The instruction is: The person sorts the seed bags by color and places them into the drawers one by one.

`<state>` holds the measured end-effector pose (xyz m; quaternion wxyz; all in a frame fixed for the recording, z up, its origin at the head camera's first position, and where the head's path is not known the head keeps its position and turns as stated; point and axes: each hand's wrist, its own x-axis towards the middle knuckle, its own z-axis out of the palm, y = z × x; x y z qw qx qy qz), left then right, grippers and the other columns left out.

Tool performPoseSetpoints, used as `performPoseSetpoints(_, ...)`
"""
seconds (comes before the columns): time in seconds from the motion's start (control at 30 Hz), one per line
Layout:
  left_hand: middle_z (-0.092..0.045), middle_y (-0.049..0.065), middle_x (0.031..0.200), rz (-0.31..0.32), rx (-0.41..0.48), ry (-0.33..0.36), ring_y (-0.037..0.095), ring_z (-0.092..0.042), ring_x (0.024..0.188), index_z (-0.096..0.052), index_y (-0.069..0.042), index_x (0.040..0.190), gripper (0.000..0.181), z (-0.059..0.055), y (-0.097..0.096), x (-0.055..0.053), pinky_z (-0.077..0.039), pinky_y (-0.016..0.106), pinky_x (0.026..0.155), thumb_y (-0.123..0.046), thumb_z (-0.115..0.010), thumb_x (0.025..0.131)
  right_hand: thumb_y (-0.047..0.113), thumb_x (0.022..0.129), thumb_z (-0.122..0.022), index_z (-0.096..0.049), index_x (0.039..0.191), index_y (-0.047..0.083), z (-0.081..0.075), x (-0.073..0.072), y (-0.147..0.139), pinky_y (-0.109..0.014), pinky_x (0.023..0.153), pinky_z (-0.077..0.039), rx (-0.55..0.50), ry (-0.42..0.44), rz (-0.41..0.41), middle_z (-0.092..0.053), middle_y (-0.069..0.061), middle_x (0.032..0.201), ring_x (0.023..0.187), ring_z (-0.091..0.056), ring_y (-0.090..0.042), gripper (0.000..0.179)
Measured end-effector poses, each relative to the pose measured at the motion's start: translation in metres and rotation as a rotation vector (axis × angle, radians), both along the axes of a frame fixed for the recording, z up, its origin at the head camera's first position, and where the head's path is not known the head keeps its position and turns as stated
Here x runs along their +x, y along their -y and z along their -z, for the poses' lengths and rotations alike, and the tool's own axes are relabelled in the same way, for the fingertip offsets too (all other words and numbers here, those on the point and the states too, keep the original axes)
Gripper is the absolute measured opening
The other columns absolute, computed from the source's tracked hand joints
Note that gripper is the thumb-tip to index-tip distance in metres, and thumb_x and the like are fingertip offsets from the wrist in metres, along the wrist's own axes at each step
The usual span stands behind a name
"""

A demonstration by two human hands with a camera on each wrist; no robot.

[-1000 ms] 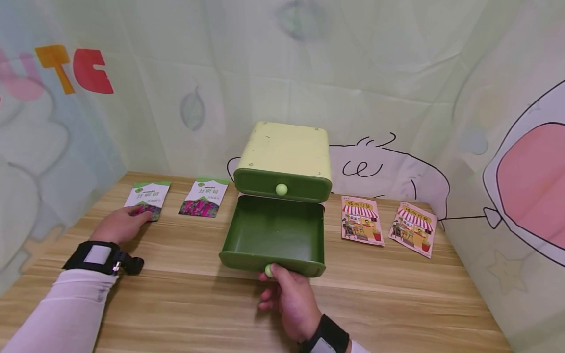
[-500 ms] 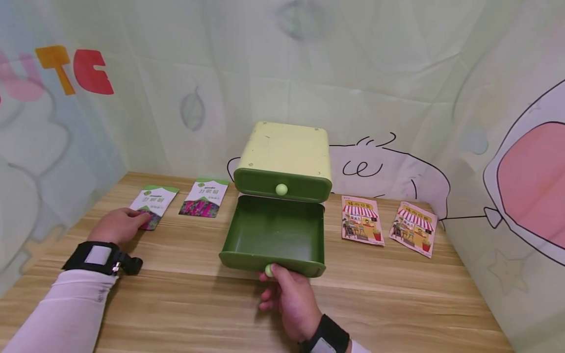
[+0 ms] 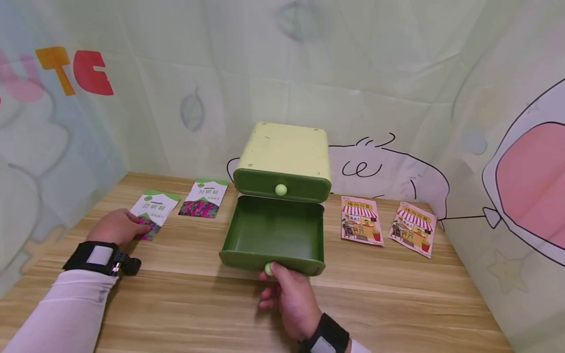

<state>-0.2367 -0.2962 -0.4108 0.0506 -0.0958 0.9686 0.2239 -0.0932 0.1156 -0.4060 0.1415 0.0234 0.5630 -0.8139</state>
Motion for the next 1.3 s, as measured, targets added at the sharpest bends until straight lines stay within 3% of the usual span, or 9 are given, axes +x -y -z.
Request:
performPoseSetpoints(0.33,-0.058,0.026,0.091,-0.054,-0.002,-0.02,0.035,-0.05,0.079,-0.052,0.011,0.108,0.063,0.002,-0.001,-0.001,-0.042,0.042,0.06,-0.039,-0.074,0.077,0.037,0.093,-0.057,-0.064,0.09,0.008,0.0,-0.001,-0.001,-0.032,0.059,-0.055,-0.001,-0.001,-0.014,-0.065,-0.012,0.104,0.065,-0.056,-0.014,0.031)
performPoseSetpoints(0.7,-0.037,0.03,0.096,-0.125,0.021,-0.062,0.042,-0.036,0.089,-0.046,0.009,0.116,0.067,0.002,-0.007,0.001,-0.041,0.046,0.061,-0.035,-0.075,0.074,0.038,0.094,-0.055,-0.067,0.092,0.007,0.001,-0.001,-0.001,-0.031,0.059,-0.054,-0.005,-0.026,-0.032,-0.064,-0.014,0.109,0.065,-0.056,-0.014,0.034)
performPoseSetpoints(1.03,-0.038,0.031,0.101,-0.129,0.072,-0.09,0.042,-0.037,0.091,-0.045,0.007,0.117,0.051,-0.005,-0.012,0.001,-0.041,0.046,0.061,-0.029,-0.06,0.085,0.037,0.095,-0.054,-0.065,0.092,0.008,0.001,-0.001,-0.001,-0.029,0.058,-0.054,-0.011,-0.036,-0.045,-0.064,-0.01,0.11,0.064,-0.056,-0.013,0.031)
performPoseSetpoints(1.3,-0.046,0.037,0.113,-0.134,0.117,-0.121,0.043,-0.046,0.091,-0.045,0.01,0.124,0.047,-0.011,-0.012,0.002,-0.044,0.048,0.065,-0.021,-0.047,0.088,0.038,0.095,-0.053,-0.064,0.092,0.009,0.002,-0.001,-0.001,-0.03,0.059,-0.054,-0.006,-0.039,-0.048,-0.065,-0.007,0.107,0.064,-0.056,-0.013,0.032)
